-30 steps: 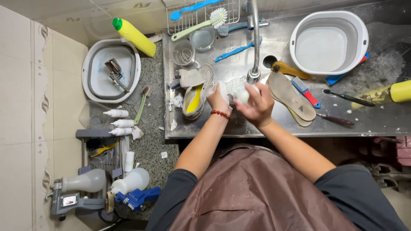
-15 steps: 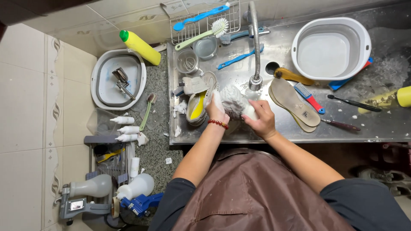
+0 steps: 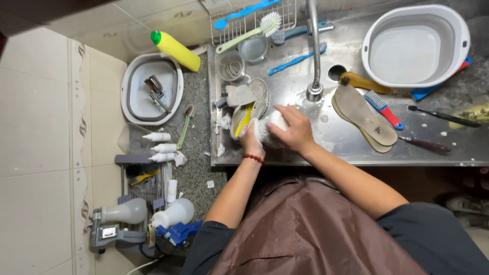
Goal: Cleaning the sole of a sneaker with foam, a brush, and a scraper tool at a sink.
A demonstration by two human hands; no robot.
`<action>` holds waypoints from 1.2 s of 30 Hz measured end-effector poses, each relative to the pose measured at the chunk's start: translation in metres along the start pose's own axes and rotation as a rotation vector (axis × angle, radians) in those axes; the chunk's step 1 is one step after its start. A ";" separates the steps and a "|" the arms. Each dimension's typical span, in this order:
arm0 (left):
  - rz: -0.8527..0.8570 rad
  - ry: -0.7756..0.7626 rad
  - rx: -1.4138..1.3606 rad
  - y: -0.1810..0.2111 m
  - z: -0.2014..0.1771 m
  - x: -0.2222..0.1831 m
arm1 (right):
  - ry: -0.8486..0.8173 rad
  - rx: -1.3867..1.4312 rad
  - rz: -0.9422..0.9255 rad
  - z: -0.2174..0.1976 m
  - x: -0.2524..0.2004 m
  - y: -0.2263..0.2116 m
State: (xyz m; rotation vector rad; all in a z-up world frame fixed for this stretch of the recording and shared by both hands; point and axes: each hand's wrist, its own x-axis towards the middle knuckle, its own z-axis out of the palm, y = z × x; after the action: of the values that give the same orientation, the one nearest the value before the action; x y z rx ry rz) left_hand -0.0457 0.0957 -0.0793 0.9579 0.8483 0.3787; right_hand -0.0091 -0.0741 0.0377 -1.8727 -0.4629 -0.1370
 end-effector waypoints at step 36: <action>-0.010 0.026 0.137 0.013 -0.035 -0.009 | -0.041 -0.305 0.029 -0.015 -0.063 0.096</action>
State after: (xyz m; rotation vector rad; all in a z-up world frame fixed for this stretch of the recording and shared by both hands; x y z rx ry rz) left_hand -0.0773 0.1163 -0.0744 1.0769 0.9114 0.3277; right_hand -0.0285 -0.1304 -0.0616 -2.1833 -0.4631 -0.1566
